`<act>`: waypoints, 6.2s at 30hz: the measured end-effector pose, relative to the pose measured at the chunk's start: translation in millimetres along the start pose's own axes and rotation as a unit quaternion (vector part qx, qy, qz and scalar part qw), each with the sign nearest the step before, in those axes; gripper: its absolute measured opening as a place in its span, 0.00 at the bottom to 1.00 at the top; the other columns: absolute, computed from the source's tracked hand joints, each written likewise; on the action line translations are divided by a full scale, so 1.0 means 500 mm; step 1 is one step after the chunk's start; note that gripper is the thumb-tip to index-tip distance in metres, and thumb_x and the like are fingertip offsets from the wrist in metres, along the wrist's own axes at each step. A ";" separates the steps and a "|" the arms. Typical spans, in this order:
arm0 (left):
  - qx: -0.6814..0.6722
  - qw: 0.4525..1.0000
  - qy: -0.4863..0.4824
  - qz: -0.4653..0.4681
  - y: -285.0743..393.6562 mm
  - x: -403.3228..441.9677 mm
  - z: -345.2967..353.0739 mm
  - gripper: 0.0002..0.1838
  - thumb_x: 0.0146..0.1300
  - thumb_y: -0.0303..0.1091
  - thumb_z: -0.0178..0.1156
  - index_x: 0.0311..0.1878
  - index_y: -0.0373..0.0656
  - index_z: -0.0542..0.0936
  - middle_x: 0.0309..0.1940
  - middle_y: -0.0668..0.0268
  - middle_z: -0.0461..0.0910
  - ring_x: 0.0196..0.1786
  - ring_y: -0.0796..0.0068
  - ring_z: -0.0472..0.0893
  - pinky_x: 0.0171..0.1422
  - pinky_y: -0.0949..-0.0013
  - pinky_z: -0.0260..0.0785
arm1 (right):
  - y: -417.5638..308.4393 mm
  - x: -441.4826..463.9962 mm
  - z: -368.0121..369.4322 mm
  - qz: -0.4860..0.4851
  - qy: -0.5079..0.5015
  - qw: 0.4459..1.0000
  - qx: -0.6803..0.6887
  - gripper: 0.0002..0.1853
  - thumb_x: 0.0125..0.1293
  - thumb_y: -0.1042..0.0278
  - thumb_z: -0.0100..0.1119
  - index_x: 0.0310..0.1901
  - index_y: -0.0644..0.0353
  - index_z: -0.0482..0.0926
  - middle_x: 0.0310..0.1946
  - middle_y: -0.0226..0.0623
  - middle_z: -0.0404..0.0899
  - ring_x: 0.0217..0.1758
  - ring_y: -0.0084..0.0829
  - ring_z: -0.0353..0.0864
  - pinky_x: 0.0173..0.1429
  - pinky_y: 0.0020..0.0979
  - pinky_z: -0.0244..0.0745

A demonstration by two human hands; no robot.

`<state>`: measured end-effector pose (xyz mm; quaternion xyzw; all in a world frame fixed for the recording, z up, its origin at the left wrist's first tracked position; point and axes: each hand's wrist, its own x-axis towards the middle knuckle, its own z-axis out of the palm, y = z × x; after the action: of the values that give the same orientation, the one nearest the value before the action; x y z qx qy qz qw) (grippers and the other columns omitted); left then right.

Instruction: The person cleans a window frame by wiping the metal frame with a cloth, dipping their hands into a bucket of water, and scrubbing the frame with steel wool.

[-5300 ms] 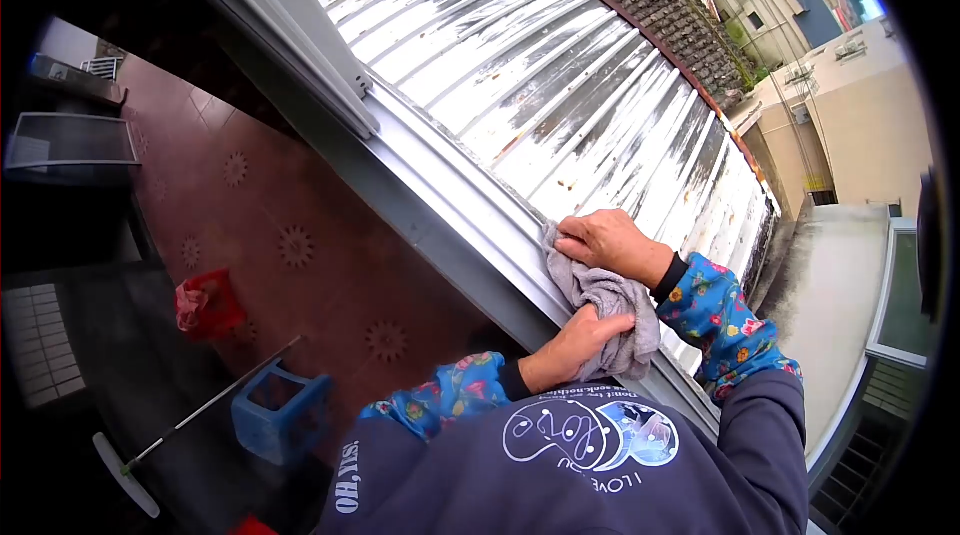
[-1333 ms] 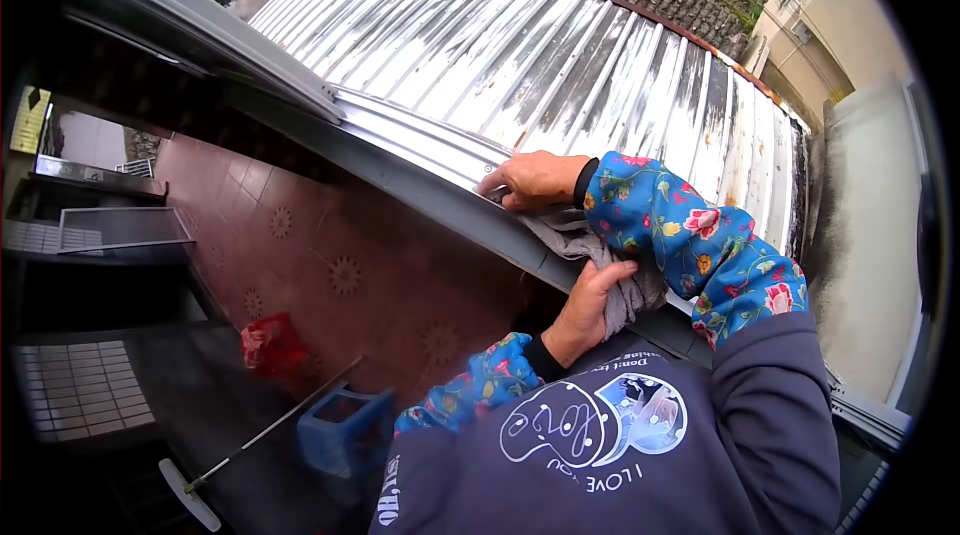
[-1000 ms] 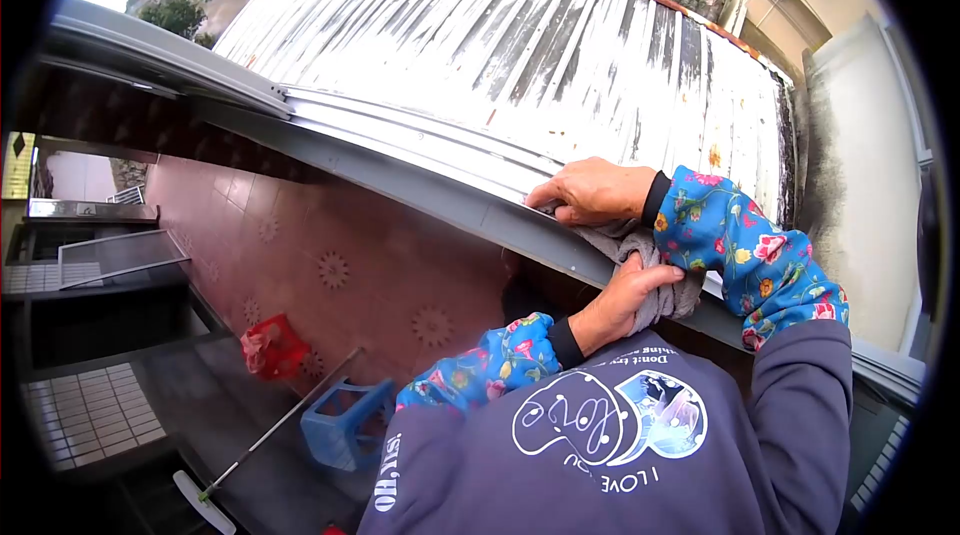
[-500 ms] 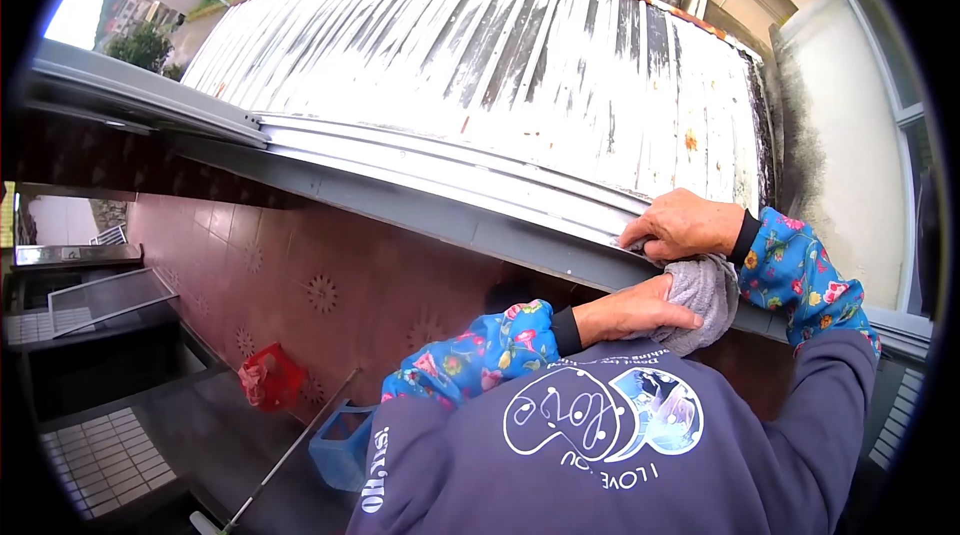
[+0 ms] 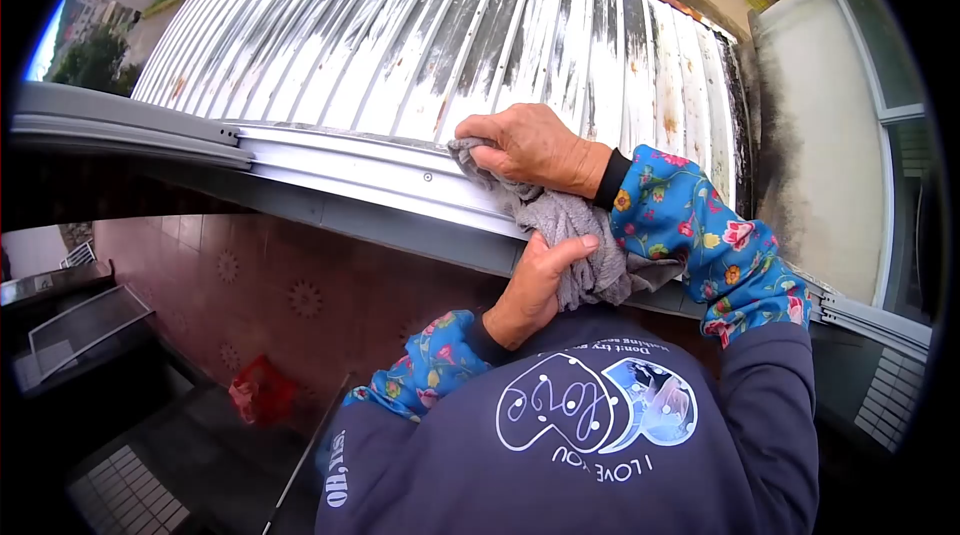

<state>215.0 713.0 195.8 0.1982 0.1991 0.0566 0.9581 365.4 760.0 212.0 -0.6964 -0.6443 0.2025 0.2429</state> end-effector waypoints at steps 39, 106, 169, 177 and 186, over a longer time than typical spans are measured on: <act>0.343 0.813 -0.275 -0.383 -0.045 0.165 0.051 0.17 0.62 0.30 0.61 0.54 0.34 0.78 0.44 0.64 0.83 0.43 0.76 0.82 0.48 0.74 0.74 | 0.099 -0.298 -0.068 0.161 -0.147 0.975 -0.031 0.15 0.62 0.59 0.58 0.51 0.37 0.81 0.26 0.40 0.82 0.33 0.44 0.83 0.35 0.44 0.75; 0.473 0.610 -0.493 -0.402 -0.008 0.259 0.048 0.27 0.68 0.55 0.57 0.54 0.38 0.80 0.41 0.62 0.83 0.46 0.73 0.80 0.50 0.72 0.72 | 0.116 -0.308 -0.048 0.247 -0.064 0.959 0.120 0.11 0.62 0.50 0.61 0.36 0.45 0.85 0.25 0.37 0.82 0.29 0.44 0.81 0.31 0.39 0.74; 0.360 0.689 -0.454 -0.436 -0.014 0.242 0.042 0.23 0.71 0.48 0.58 0.59 0.39 0.78 0.50 0.70 0.80 0.53 0.81 0.76 0.57 0.77 0.69 | 0.115 -0.307 -0.042 0.267 -0.036 0.951 0.151 0.12 0.60 0.49 0.60 0.35 0.44 0.87 0.24 0.40 0.82 0.29 0.46 0.81 0.33 0.41 0.74; 0.333 0.706 -0.471 -0.411 -0.037 0.238 0.022 0.23 0.71 0.45 0.58 0.60 0.37 0.76 0.54 0.67 0.79 0.57 0.78 0.75 0.61 0.74 0.67 | 0.114 -0.307 -0.042 0.266 -0.033 0.953 0.141 0.12 0.60 0.50 0.61 0.35 0.45 0.87 0.24 0.39 0.82 0.28 0.46 0.81 0.33 0.40 0.74; 0.460 0.680 -0.457 -0.342 -0.044 0.233 0.017 0.32 0.65 0.58 0.57 0.51 0.32 0.79 0.44 0.53 0.82 0.50 0.64 0.80 0.55 0.66 0.70 | 0.112 -0.290 -0.051 0.235 -0.027 0.960 0.150 0.08 0.58 0.61 0.65 0.33 0.54 0.86 0.28 0.37 0.84 0.29 0.41 0.83 0.33 0.34 0.76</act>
<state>325.5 711.5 152.4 0.5333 -0.2087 -0.4711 0.6709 412.9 610.7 194.4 -0.7780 -0.4309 0.3669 0.2727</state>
